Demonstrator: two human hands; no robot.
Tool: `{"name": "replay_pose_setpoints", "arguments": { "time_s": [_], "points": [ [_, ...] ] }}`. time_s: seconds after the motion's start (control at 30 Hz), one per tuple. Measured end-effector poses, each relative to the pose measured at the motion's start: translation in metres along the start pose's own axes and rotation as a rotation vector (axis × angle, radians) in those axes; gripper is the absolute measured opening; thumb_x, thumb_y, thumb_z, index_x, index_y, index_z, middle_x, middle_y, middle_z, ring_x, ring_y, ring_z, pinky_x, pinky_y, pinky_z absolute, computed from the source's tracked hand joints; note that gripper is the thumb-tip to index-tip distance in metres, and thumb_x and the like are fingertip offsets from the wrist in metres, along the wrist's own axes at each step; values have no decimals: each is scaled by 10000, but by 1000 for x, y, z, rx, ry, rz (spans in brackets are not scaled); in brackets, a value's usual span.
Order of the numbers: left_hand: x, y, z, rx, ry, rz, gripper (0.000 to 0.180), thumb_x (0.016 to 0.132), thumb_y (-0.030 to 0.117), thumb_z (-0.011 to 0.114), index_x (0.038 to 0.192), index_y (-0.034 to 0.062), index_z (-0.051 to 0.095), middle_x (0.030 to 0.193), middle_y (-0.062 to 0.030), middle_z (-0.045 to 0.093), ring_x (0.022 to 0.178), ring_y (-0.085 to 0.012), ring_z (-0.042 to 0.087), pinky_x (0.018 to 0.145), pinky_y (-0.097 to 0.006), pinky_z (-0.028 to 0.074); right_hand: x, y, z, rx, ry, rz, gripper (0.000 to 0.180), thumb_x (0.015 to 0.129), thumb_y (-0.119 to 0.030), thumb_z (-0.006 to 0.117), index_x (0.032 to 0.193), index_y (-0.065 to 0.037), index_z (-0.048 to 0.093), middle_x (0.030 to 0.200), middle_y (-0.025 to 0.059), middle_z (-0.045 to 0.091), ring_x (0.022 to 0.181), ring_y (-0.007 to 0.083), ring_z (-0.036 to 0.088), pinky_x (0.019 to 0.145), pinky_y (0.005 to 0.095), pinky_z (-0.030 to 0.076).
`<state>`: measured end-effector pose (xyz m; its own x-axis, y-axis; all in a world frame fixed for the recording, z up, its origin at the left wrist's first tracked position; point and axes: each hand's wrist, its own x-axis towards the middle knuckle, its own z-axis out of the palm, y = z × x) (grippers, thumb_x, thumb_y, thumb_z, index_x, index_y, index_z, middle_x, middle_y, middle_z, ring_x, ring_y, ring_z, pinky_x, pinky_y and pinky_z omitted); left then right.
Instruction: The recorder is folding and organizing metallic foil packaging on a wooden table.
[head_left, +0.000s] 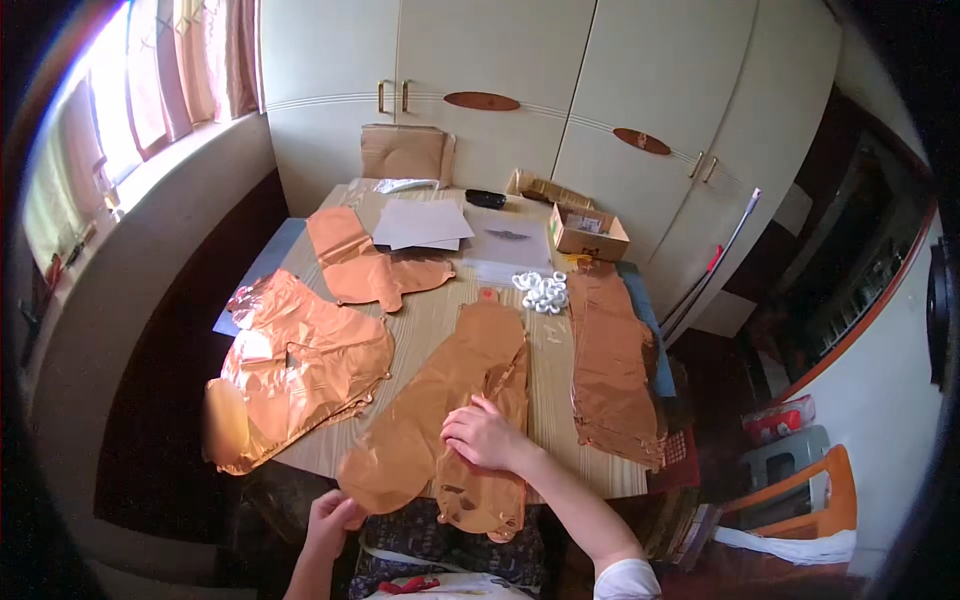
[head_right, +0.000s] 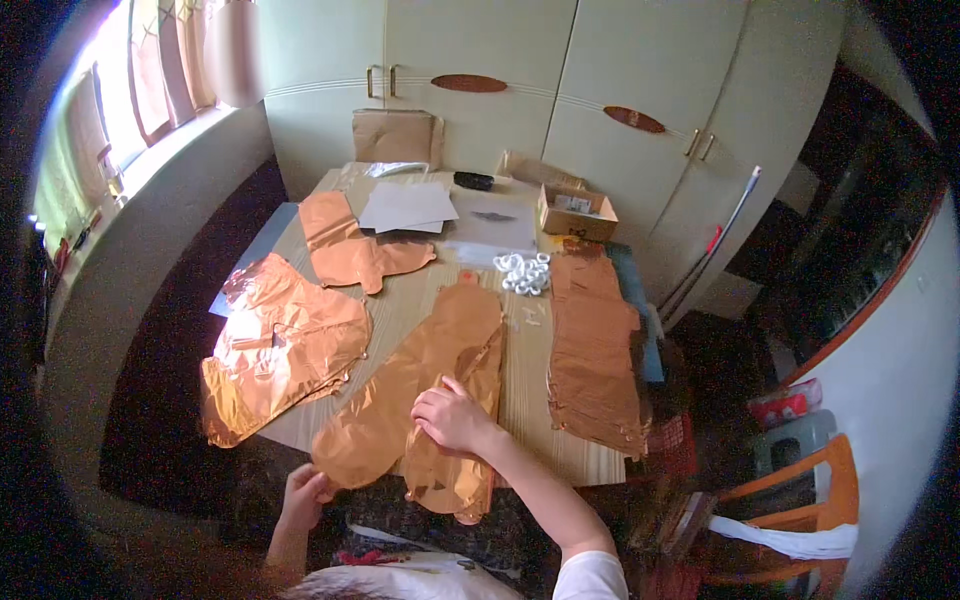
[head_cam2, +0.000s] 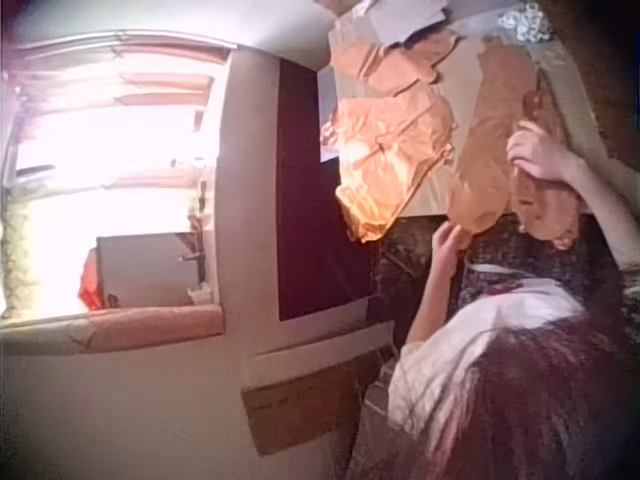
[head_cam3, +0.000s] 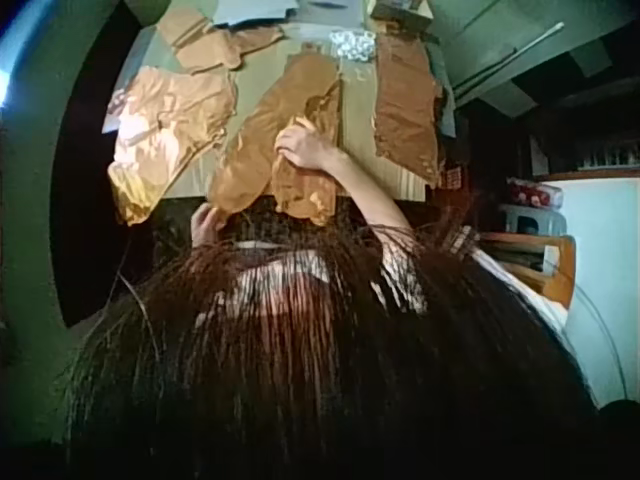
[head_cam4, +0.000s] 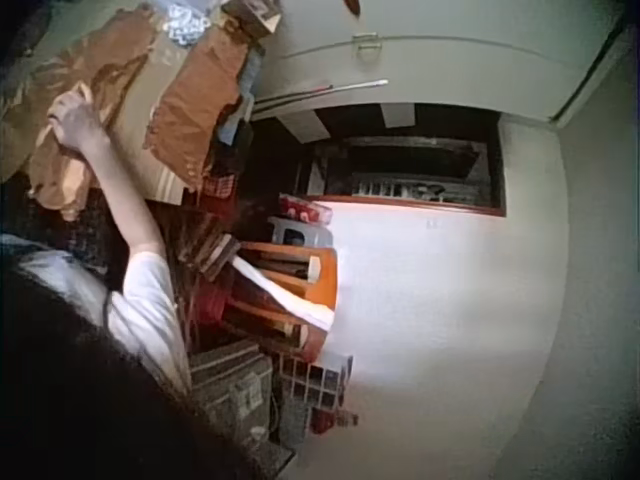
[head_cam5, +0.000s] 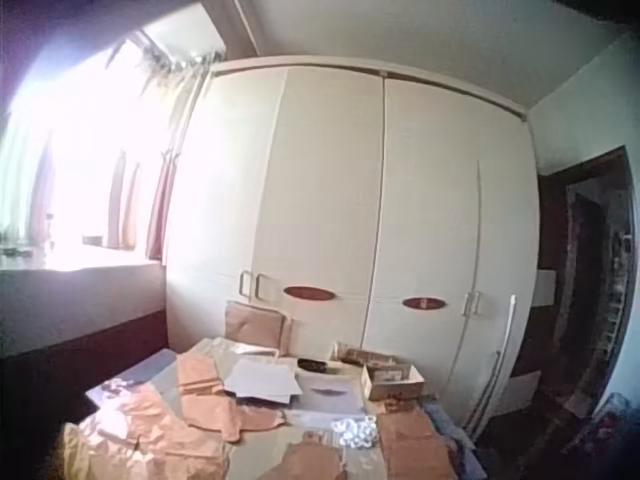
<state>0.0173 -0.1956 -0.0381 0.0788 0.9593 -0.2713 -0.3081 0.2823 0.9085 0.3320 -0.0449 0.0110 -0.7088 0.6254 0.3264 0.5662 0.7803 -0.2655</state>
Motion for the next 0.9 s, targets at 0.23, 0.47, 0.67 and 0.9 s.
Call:
{"name": "replay_pose_setpoints", "arguments": {
  "time_s": [0.23,0.47,0.67,0.9],
  "points": [
    [27,54,75,131,-230,343,106,805,57,654,859,-29,623,1160,-112,508,1046,-199,520,891,-288,405,-1,2,-4,91,165,24,136,868,-213,620,913,-97,675,1002,33,648,996,202,613,992,445,426],
    [55,62,148,797,-661,832,164,787,134,700,881,21,626,1245,-212,532,1190,-366,518,947,-438,436,-24,7,-49,1243,248,673,290,960,-267,593,1105,-22,538,974,73,630,954,101,589,799,278,496],
    [63,56,168,959,-808,853,211,844,212,661,959,35,659,1273,-183,553,1208,-368,514,1007,-448,408,-58,5,-40,646,139,695,276,862,-143,690,1062,-26,540,870,54,650,807,119,631,744,282,513],
    [116,82,138,1193,-646,678,532,876,333,660,1278,10,526,1389,-212,463,1322,-367,412,1077,-451,364,-75,-1,-25,140,316,469,141,777,-87,621,915,-113,629,808,51,657,842,260,605,772,367,503]
  ]
}}
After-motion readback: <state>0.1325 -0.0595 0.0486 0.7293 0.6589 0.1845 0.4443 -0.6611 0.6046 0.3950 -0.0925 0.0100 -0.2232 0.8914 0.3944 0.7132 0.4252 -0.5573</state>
